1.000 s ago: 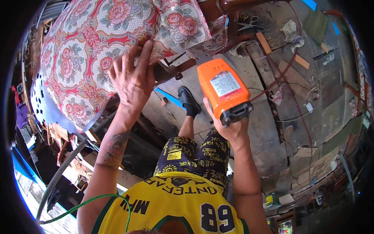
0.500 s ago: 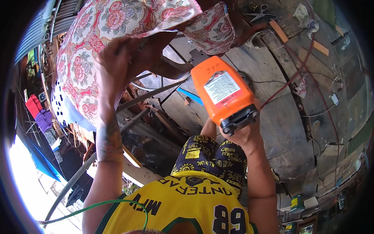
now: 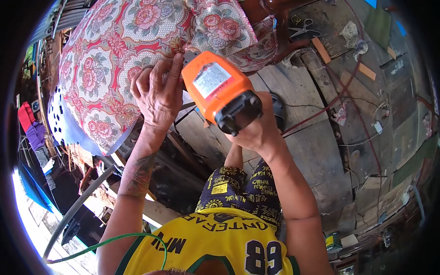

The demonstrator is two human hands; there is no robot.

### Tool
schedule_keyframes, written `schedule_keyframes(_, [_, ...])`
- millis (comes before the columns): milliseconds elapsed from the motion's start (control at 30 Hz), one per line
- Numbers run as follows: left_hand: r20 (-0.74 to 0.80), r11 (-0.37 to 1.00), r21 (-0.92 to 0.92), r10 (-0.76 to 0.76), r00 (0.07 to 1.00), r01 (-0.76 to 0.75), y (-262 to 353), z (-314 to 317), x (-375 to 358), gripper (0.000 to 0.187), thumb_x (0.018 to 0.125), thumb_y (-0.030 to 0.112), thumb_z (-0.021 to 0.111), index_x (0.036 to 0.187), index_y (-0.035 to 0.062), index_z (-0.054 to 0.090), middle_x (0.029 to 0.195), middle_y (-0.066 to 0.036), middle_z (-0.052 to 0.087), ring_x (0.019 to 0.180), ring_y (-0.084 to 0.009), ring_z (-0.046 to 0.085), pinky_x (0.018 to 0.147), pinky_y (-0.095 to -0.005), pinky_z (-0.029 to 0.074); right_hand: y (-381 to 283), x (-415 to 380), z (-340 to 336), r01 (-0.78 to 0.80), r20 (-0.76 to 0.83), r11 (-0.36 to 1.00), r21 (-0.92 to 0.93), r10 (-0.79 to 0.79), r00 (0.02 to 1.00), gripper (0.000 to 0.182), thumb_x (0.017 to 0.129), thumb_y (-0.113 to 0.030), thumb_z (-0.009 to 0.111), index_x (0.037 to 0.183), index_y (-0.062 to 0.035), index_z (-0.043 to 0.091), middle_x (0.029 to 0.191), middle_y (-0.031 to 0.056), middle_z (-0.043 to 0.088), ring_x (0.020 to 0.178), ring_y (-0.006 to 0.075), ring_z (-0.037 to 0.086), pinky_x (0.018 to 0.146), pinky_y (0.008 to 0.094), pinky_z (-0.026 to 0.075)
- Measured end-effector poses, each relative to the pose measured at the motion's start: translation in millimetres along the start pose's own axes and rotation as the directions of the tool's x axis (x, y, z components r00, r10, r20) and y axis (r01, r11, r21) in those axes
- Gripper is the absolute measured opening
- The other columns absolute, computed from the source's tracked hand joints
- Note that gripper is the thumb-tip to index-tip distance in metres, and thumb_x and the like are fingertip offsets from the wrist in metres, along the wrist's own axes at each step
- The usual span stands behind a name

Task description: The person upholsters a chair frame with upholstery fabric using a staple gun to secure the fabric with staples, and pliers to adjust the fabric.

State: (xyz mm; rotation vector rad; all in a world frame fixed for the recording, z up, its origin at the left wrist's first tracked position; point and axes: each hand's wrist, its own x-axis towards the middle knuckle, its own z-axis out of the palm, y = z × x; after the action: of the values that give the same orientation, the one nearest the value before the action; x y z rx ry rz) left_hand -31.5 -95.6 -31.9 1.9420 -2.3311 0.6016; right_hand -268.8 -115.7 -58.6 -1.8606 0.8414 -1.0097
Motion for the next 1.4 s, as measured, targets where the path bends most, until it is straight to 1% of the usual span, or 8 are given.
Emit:
schedule_keyframes(100, [-0.005,1.000,-0.002,-0.030,1.000,0.030,2.8,2.0,-3.9,0.052,0.084,0.024,0.075,0.136,0.0247,0.068,0.126,0.005,0.058,0.117,-0.0196,0.050,0.111,-0.0430,0.035,-1.6,7.4,5.2,0.008,0.044,0.999,-0.037,-0.006,0.999,0.018,0.074,-0.012,0.077,0.091,-0.0108,0.071,0.089,0.0031,0.074,0.071,0.0258,0.070,0.066,0.0383,0.053])
schedule_keyframes(167, [-0.010,1.000,0.000,-0.032,0.999,0.032,3.4,4.4,-6.6,0.049,0.085,0.023,0.074,0.134,0.0226,0.069,0.126,0.005,0.058,0.117,-0.0193,0.050,0.112,-0.0431,0.035,-3.4,8.5,4.0,0.179,0.145,0.936,-0.303,-0.140,0.979,0.023,0.087,-0.004,0.077,0.110,-0.0082,0.078,0.096,0.0054,0.074,0.078,0.0212,0.071,0.078,0.0365,0.057])
schedule_keyframes(200, [-0.015,0.999,-0.011,-0.035,0.999,0.035,3.1,4.2,-6.7,0.049,0.084,0.023,0.074,0.132,0.0213,0.069,0.126,0.004,0.058,0.116,-0.0191,0.050,0.114,-0.0433,0.034,-6.2,5.3,8.3,-0.046,0.202,0.978,-0.205,0.088,0.975,0.024,0.089,-0.004,0.076,0.112,-0.0100,0.079,0.096,0.0032,0.072,0.066,0.0153,0.067,0.066,0.0320,0.056])
schedule_keyframes(500, [0.011,0.997,-0.066,-0.045,0.999,0.045,1.7,2.6,-7.3,0.050,0.083,0.025,0.079,0.132,0.0220,0.070,0.126,0.003,0.057,0.119,-0.0222,0.050,0.112,-0.0464,0.035,-7.3,19.1,17.9,-0.148,0.067,0.982,0.121,0.141,0.988,0.015,0.090,-0.007,0.079,0.104,-0.0028,0.074,0.080,0.0009,0.070,0.057,0.0088,0.063,0.054,0.0266,0.051])
schedule_keyframes(1033, [-0.037,0.995,-0.082,-0.062,0.997,0.059,3.1,5.1,-6.7,0.047,0.080,0.024,0.076,0.126,0.0192,0.072,0.126,0.004,0.058,0.115,-0.0198,0.051,0.113,-0.0443,0.037,-13.6,33.2,16.9,-0.204,0.086,0.962,0.183,0.191,0.978,0.016,0.092,-0.006,0.077,0.106,-0.0005,0.071,0.078,0.0005,0.068,0.056,0.0075,0.060,0.052,0.0252,0.049])
schedule_keyframes(1200, [-0.004,0.993,-0.096,-0.071,0.997,0.071,3.5,5.5,-7.9,0.043,0.081,0.022,0.080,0.124,0.0205,0.072,0.128,0.003,0.058,0.119,-0.0228,0.050,0.113,-0.0455,0.034,-27.1,43.9,7.6,-0.234,0.158,0.972,-0.014,0.233,0.960,0.015,0.093,-0.006,0.075,0.106,-0.0007,0.071,0.078,0.0010,0.067,0.056,0.0070,0.060,0.052,0.0254,0.050])
schedule_keyframes(1333, [-0.021,0.994,-0.086,-0.063,0.998,0.061,4.1,6.0,-5.6,0.047,0.081,0.022,0.079,0.128,0.0210,0.071,0.127,0.002,0.058,0.119,-0.0225,0.050,0.114,-0.0455,0.034,-24.8,43.6,6.6,-0.353,0.123,0.901,0.253,0.332,0.935,0.014,0.093,-0.007,0.075,0.105,-0.0019,0.068,0.075,0.0003,0.066,0.055,0.0073,0.059,0.051,0.0253,0.048])
schedule_keyframes(1400, [-0.043,0.996,-0.084,-0.046,0.998,0.042,1.9,2.2,-6.1,0.049,0.083,0.018,0.072,0.132,0.0199,0.070,0.125,0.002,0.059,0.114,-0.0212,0.055,0.112,-0.0439,0.039,-23.2,29.8,3.0,-0.340,0.101,0.918,0.206,0.325,0.940,0.013,0.094,-0.008,0.075,0.103,-0.0022,0.068,0.075,0.0000,0.065,0.055,0.0072,0.058,0.050,0.0253,0.048])
